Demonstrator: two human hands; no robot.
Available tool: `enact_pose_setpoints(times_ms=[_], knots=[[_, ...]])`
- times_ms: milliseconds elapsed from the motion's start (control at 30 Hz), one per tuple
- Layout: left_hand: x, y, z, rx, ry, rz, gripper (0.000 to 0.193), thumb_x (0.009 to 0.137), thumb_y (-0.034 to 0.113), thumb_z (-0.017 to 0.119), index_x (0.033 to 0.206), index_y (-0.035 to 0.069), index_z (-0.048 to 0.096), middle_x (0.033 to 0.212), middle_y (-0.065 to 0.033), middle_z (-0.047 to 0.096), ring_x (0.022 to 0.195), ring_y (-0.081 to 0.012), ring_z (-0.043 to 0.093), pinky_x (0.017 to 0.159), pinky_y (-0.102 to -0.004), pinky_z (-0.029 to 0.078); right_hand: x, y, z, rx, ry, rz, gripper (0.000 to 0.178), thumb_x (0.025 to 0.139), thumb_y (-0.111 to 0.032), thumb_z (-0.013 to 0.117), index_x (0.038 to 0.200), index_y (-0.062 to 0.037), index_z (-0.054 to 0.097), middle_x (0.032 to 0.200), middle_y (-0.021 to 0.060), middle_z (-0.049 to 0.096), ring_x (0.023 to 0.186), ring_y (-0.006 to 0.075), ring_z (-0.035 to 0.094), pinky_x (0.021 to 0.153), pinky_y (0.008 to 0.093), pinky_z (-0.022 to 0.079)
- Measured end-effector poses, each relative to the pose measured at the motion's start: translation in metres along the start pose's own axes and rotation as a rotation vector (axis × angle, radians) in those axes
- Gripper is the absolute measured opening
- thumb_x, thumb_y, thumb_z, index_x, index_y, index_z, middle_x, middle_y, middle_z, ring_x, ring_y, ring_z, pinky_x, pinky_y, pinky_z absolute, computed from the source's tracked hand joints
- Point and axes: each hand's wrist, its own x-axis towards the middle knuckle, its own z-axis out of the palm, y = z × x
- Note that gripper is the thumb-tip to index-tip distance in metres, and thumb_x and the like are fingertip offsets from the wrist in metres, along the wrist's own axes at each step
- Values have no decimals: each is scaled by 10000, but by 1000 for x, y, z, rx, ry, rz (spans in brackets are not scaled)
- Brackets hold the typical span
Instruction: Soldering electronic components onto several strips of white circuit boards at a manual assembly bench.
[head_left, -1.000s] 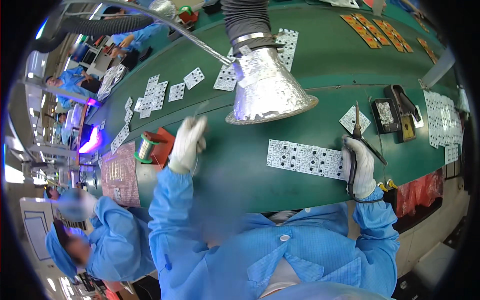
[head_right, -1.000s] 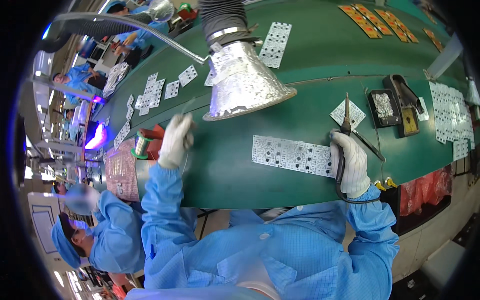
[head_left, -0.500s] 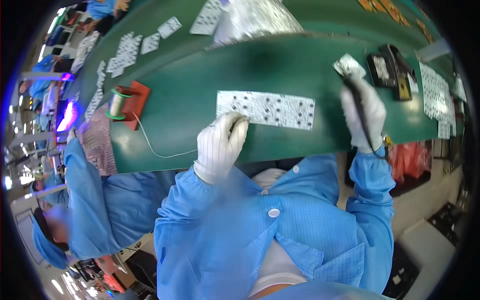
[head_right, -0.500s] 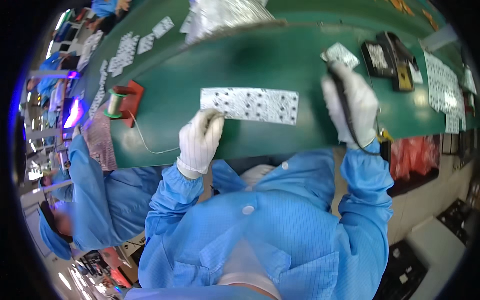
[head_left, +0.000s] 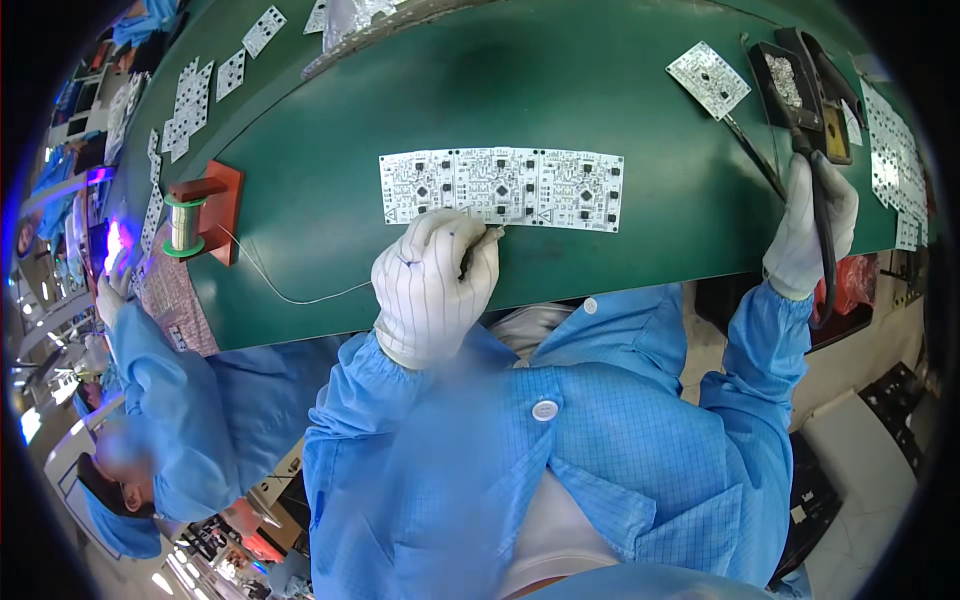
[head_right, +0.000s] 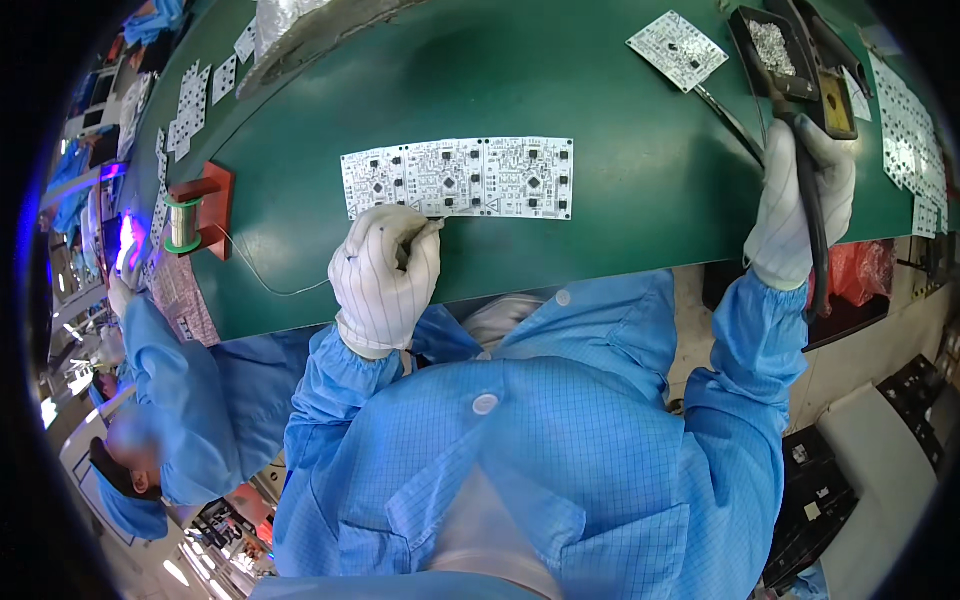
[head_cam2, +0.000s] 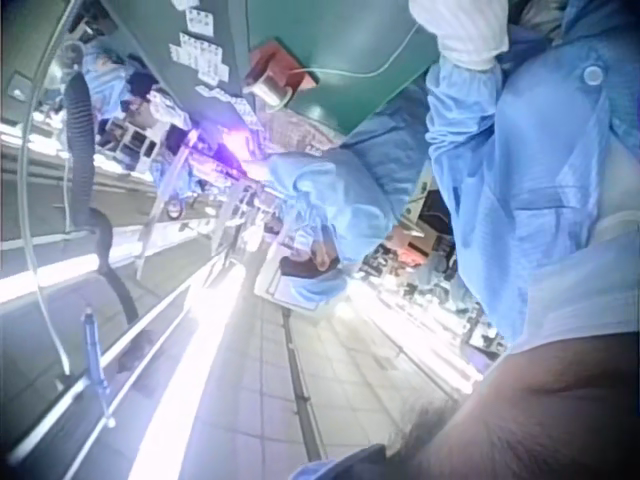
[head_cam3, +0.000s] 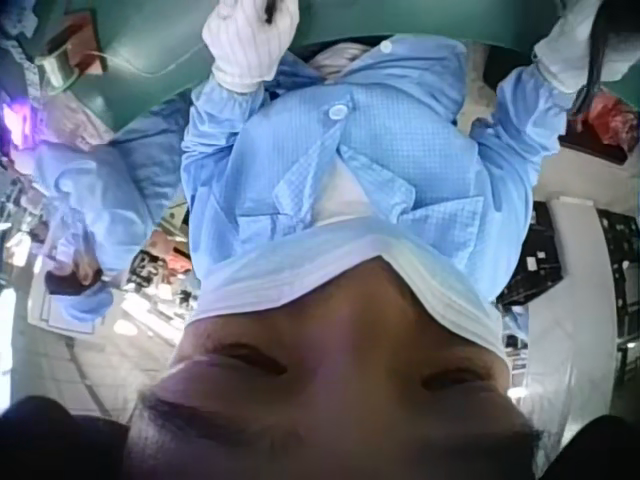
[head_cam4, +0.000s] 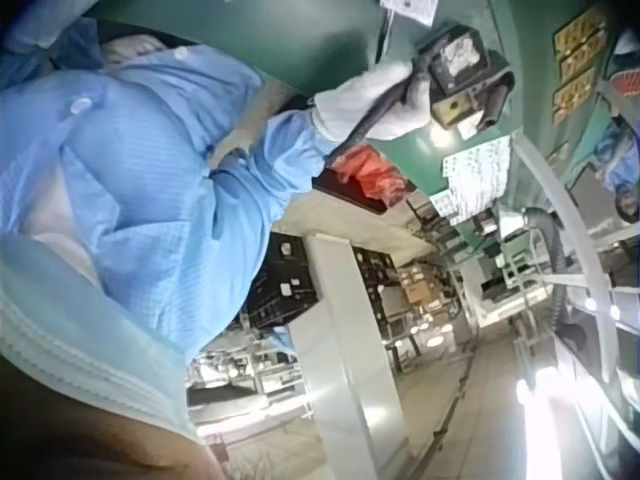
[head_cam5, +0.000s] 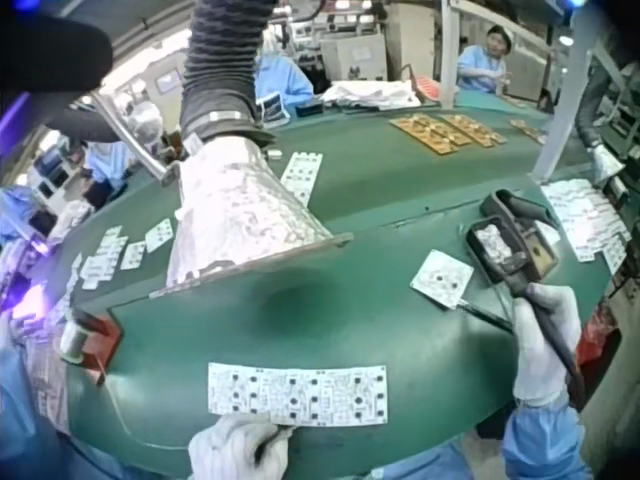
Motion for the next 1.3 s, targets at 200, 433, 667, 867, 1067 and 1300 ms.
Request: enact_pose_setpoints(times_ms=[200, 433, 667, 867, 1067, 1300], knots=[[-10, -2, 0, 34, -27, 62, 190, 711, 4, 735, 826, 72, 600, 849, -75, 647, 632, -215, 621, 537, -315, 491, -44, -26, 20, 249, -252, 37, 225, 853, 4, 657, 1068, -7, 592, 990, 116, 651, 780, 99, 595, 710, 233, 481], [-9, -7, -2, 81, 52, 13, 233, 662, 48, 766, 798, 93, 583, 874, -65, 646, 660, -225, 635, 540, -324, 505, -41, -28, 11, 317, -546, -165, 238, 760, 99, 577, 962, -26, 549, 866, 114, 579, 666, 143, 530, 612, 261, 438], [-6, 9, 20, 28, 62, 174, 201, 665, 111, 754, 782, 109, 590, 962, -35, 637, 806, -198, 634, 669, -326, 511, -21, -46, 14, 365, -882, -305, 224, 601, -78, 673, 813, -52, 608, 743, 89, 659, 583, 254, 579, 567, 361, 461], [-9, 9, 23, 7, 55, 194, 199, 671, 115, 746, 801, 103, 596, 996, -38, 639, 825, -193, 638, 671, -318, 511, -24, -47, 23, 321, -914, -327, 227, 597, -65, 655, 810, -37, 580, 705, 101, 605, 578, 266, 545, 561, 377, 434], [-10, 10, 25, 15, 19, 213, 187, 690, 129, 740, 811, 99, 600, 1011, -41, 634, 821, -194, 640, 671, -317, 514, -25, -41, 25, 322, -927, -308, 224, 602, -67, 654, 814, -46, 587, 703, 99, 608, 581, 260, 550, 566, 370, 440], [-9, 8, 29, 18, -8, 222, 187, 723, 154, 745, 824, 103, 597, 1020, -36, 621, 786, -191, 629, 666, -314, 509, -20, -42, 25, 328, -967, -296, 206, 625, -98, 670, 813, -51, 599, 723, 94, 637, 592, 254, 566, 578, 365, 449]])
